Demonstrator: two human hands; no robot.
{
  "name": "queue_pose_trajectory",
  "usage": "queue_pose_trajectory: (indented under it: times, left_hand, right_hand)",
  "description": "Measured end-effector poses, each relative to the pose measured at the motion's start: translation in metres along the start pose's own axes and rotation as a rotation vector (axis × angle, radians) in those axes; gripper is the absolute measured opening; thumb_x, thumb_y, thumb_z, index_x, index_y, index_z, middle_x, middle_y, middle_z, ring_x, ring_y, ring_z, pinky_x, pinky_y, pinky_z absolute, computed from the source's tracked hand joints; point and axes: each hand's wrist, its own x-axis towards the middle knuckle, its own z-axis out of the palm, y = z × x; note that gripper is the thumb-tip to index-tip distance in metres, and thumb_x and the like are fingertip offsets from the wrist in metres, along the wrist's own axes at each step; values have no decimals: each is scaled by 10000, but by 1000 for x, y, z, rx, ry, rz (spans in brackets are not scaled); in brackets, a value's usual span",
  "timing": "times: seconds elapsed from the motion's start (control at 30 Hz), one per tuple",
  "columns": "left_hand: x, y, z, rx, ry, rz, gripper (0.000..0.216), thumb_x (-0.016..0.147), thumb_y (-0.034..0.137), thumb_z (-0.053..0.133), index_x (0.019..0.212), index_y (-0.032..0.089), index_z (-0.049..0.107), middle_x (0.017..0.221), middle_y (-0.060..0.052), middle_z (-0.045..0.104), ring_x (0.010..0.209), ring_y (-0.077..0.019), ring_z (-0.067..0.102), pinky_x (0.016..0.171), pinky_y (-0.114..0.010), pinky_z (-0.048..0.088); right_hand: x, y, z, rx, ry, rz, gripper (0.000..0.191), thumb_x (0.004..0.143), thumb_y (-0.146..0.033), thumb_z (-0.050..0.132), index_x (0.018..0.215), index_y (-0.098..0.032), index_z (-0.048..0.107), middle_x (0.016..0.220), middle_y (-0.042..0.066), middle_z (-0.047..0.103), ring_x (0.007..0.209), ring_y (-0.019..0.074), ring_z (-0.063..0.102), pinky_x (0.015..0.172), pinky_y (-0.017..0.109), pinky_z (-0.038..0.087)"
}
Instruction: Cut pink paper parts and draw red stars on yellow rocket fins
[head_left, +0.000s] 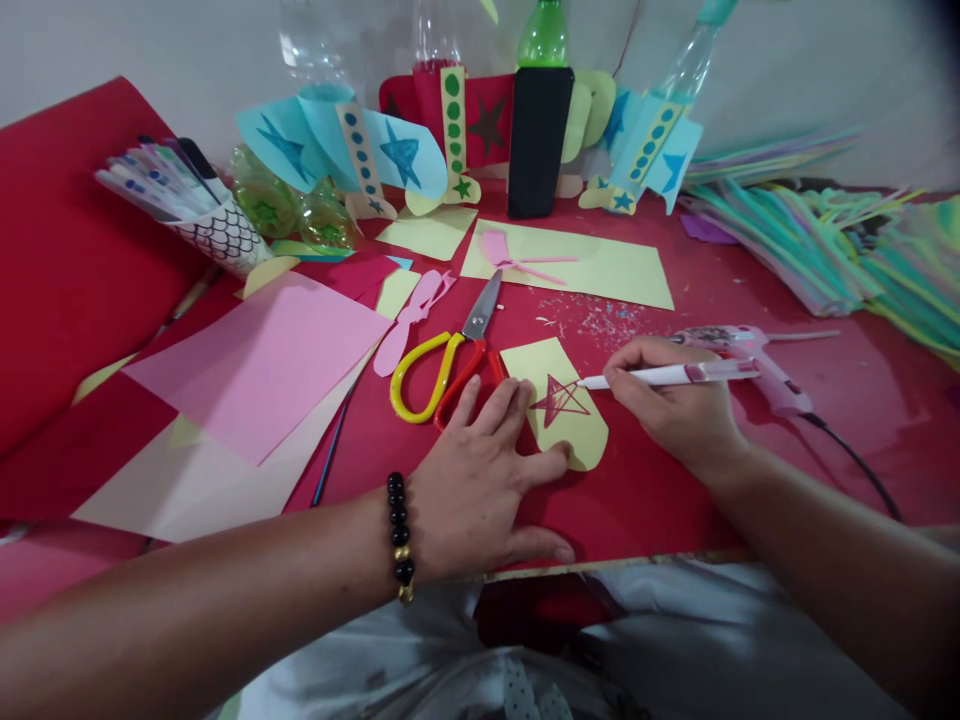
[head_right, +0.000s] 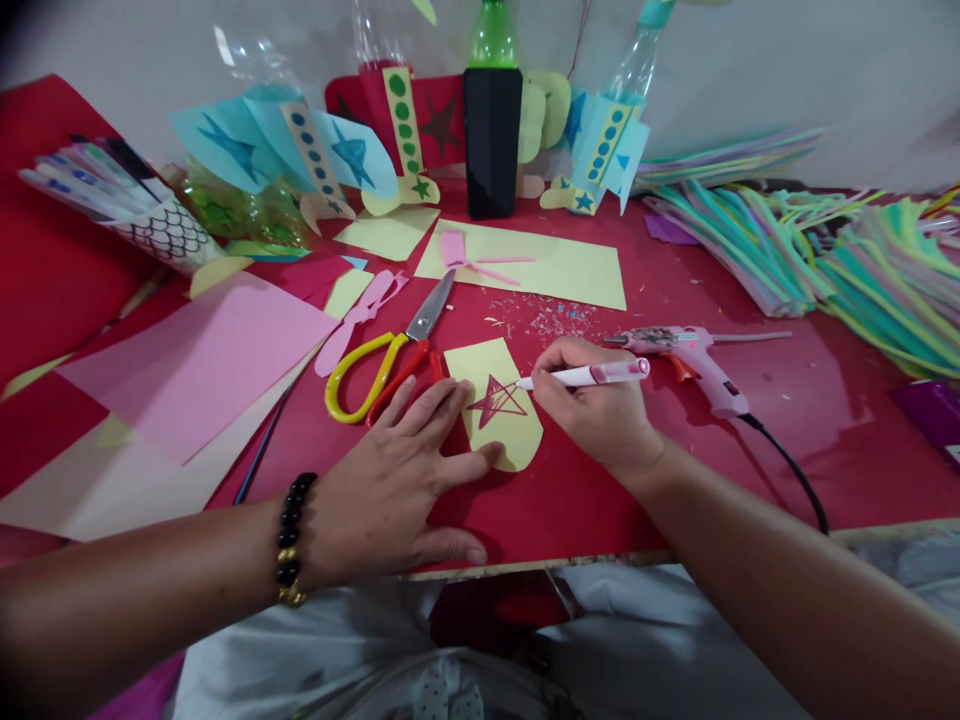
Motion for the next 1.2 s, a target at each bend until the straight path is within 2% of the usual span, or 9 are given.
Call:
queue_pose_trajectory:
  times: [0.17,0.33,0.5,0.67,0.83,0.97,1.13,1.2]
  left_hand:
    - [0,1,0,10,4,1,772,765,831,410,1339,324,510,1545,-199,251,1440,-432,167,1110,-657,128]
    - [-1,1,-1,17,-2,2,749,782,817,409,1331,319,520,1542,-210,250,1437,-437,173,1111,-652,138]
    - [0,0,-1,22,3,-1,765,769,828,410,1334,324,517,1541,-193,265,1436,-430,179,1114,-654,128]
    - [0,0,0,24,5,-3,760,773,825,405,1328,319,520,1543,-196,257,1436,-428,183,1111,-653,137]
    - [0,0,-1,26,1,-2,763,773,826,404,1347,332,503,1541,-200,258,1440,-425,176,1113,-651,140]
    - [0,1,-1,27,3,3,753,775,823,407,1330,327,519,1538,-198,266,1437,-426,184,1111,-649,146]
    - [0,1,-1,31,9,3,754,776,824,405,1333,328,517,1534,-197,280,1435,-424,192,1113,-652,137]
    - [0,1,-1,34,7,4,757,775,825,403,1331,326,521,1533,-200,283,1433,-425,197,1114,-652,133]
  right_hand:
    - [0,-1,0,24,-36,4,135,798,-160,599,676,-214,580,583,-17,593,520,129,508,495,279,393]
    - [2,-2,0,6,35,15,153,785,-160,598,648,-220,567,557,-22,565,495,126,475,476,278,375]
    - [1,-2,1,34,-24,16,147,790,-161,597,659,-223,573,571,-15,588,510,133,496,486,281,386]
    - [0,0,1,21,28,22,146,795,-182,597,654,-213,574,566,-15,571,507,130,485,485,283,371]
    - [0,-2,1,36,-29,15,143,790,-165,592,657,-215,575,568,-16,581,507,128,496,481,278,380]
    - [1,-2,2,18,30,3,146,795,-169,587,657,-215,574,565,-20,567,500,127,486,478,279,379]
    - [1,-1,2,33,-35,11,143,802,-172,586,666,-215,577,580,-14,589,514,130,502,489,280,385]
    - [1,-1,3,43,-12,16,147,804,-179,583,663,-216,572,573,-16,575,509,127,487,481,278,376]
